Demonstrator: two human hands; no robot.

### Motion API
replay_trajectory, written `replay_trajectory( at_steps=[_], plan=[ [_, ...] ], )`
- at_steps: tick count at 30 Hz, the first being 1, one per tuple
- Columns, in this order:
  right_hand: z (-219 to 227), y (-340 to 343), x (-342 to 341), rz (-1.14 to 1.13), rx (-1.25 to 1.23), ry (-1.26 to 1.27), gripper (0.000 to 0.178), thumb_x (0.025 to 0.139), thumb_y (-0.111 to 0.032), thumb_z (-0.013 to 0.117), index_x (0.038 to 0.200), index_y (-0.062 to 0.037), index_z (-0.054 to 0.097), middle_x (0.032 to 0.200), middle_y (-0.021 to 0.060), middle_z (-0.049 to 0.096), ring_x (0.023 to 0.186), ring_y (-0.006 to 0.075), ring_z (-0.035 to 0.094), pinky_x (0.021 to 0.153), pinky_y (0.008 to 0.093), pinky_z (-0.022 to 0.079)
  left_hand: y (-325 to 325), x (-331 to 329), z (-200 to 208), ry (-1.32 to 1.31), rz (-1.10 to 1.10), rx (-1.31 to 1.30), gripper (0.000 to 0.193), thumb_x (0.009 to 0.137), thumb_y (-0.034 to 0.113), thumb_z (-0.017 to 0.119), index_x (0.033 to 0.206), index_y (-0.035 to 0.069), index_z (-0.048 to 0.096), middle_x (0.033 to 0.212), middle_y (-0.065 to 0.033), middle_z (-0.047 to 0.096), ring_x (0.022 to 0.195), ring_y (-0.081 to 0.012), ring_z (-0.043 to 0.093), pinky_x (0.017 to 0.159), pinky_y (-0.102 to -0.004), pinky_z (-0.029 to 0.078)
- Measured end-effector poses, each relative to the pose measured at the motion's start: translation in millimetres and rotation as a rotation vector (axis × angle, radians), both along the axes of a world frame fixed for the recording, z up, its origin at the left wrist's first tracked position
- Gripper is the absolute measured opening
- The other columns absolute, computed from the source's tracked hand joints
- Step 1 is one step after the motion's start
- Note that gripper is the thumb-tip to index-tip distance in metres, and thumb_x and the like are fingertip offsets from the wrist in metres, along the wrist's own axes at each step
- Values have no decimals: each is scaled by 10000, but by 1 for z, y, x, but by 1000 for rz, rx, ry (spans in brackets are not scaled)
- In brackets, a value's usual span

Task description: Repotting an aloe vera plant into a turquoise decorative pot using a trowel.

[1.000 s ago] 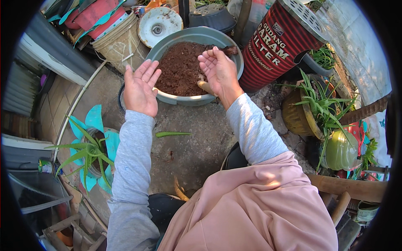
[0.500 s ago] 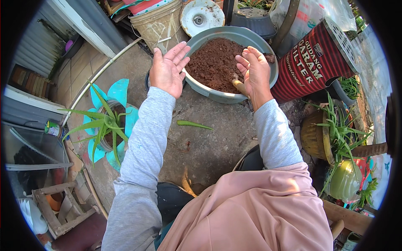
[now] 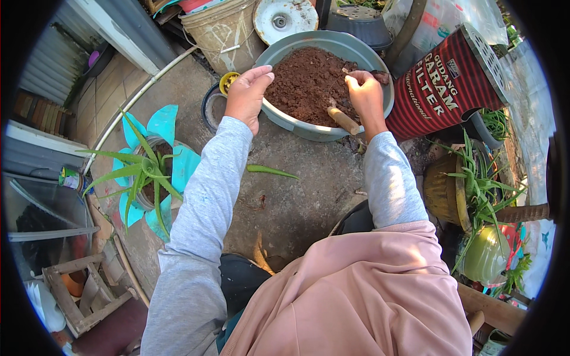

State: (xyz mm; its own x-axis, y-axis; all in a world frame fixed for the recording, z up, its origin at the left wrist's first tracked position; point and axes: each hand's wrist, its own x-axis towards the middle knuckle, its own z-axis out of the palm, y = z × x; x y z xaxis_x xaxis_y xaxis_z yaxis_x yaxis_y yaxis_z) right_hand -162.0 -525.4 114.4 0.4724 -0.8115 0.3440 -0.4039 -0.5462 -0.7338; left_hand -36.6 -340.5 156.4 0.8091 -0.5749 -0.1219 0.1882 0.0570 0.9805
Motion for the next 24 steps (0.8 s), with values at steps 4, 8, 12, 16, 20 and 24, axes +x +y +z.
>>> replay_trajectory(
  at_steps=[4, 8, 12, 16, 20, 24],
  plan=[
    [-24, 0, -2, 119, 120, 876, 436, 758, -377, 582, 947, 14, 619, 964, 237, 599, 947, 379, 571, 793, 418, 447, -5, -5, -12, -277, -83, -6, 300, 769, 181, 636, 991, -20, 615, 926, -128, 641, 841, -189, 604, 754, -295, 471],
    [-27, 8, 4, 132, 92, 1037, 410, 751, -363, 584, 925, 6, 630, 956, 239, 593, 935, 356, 587, 771, 398, 458, -5, -8, -8, -690, -109, 233, 400, 738, 298, 649, 1026, 23, 610, 885, -118, 629, 780, -177, 570, 713, -291, 456],
    [-53, 6, 8, 188, 48, 1028, 412, 772, -379, 559, 948, -13, 628, 992, 232, 585, 964, 364, 567, 801, 393, 456, 22, 12, -1, -961, 77, 404, 391, 751, 313, 629, 1001, 14, 608, 1006, -168, 584, 914, -295, 569, 818, -379, 442],
    [-76, -4, 16, 223, -22, 994, 404, 761, -375, 571, 900, -2, 638, 932, 246, 593, 921, 382, 577, 783, 403, 457, 72, 58, 25, -1042, 256, 514, 456, 736, 387, 637, 1013, 26, 610, 997, -166, 593, 895, -287, 580, 824, -367, 443],
    [-78, -11, 14, 204, -79, 968, 393, 748, -362, 581, 875, 5, 641, 907, 255, 591, 895, 379, 586, 754, 411, 461, 162, 117, 62, -883, 395, 384, 395, 779, 283, 601, 1007, -39, 591, 880, -171, 639, 841, -232, 613, 750, -315, 469],
    [-81, -20, 11, 245, -37, 952, 383, 730, -344, 582, 853, 15, 639, 876, 267, 586, 878, 390, 581, 724, 418, 455, 274, 143, 51, -994, 523, 747, 438, 804, 357, 590, 1068, 8, 598, 983, -127, 636, 922, -203, 591, 830, -305, 434]
  ],
)
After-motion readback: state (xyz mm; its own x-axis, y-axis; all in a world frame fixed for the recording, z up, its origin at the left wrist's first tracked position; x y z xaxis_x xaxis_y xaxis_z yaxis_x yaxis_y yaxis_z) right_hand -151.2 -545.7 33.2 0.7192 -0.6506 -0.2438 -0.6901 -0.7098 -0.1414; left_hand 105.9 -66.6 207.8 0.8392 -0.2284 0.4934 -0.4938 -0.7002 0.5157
